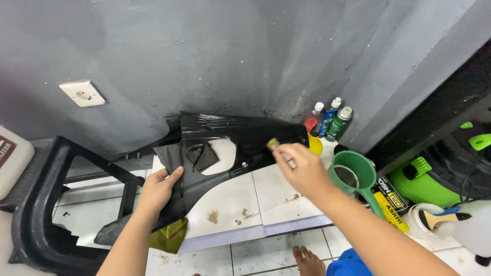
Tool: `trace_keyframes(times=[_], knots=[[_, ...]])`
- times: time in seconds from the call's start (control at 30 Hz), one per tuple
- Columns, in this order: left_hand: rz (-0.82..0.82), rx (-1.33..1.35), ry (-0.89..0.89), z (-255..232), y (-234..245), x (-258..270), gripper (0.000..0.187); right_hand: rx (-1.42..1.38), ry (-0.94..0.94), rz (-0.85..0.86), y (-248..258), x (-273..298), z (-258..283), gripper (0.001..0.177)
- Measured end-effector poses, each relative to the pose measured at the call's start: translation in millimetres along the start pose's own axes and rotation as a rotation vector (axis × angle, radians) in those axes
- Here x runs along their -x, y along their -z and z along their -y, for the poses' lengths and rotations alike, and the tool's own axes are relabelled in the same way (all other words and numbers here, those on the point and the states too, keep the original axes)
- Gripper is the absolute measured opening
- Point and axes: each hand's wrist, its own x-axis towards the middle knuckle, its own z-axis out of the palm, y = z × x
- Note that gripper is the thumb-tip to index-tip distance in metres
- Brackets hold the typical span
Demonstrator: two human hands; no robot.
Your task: The person scrubs a black plastic car part with a brush, dipping it into a green cup of liquid to reload the bristles. They wipe the part with a cloth and continue scrubbing different sections of the object on a white tiled surface.
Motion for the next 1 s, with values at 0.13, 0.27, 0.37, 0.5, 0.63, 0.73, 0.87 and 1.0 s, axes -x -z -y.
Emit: trace_keyframes(times=[0.13,0.27,0.37,0.5,0.63,0.73,0.87,1.0], knots=[[-0.008,-0.034,-0.01,14.4,8.6,-12.0,0.044,-0.235,-0.073,0.139,12.6,-5.5,33.1,0.006],[-0.005,0.018,-0.021,9.8,7.5,-1.5,0.037,-0.212,-0.349,0.018,17.7,-17.1,-26.5,0.008],[-0.007,0.04,-0.027,12.6,7.0,-1.9,0.036,-0.087,-0.417,-0.039,31.2,-21.8,-74.0,0.007],[-0.019,0.006,-0.036,-0.9,6.7,6.9,0.035,0.001,-0.48,-0.074,42.9,-22.6,-86.4,0.004],[-0.018,0.017,-0.014,-2.7,6.4,3.9,0.036,-0.128,-0.462,-0.003,36.6,-21.5,-44.3,0.005],[-0.011,0.025,-0.008,1.3,7.1,0.6,0.035,-0.139,-0.456,0.065,37.3,-24.2,-40.6,0.005],[-0.009,0.06,-0.009,8.8,5.8,-4.2,0.034,-0.055,-0.512,-0.06,42.7,-26.2,-90.9,0.006],[-0.017,-0.084,0.125,-30.3,0.8,31.0,0.029,-0.013,-0.549,-0.028,48.7,-26.1,-97.1,0.013]])
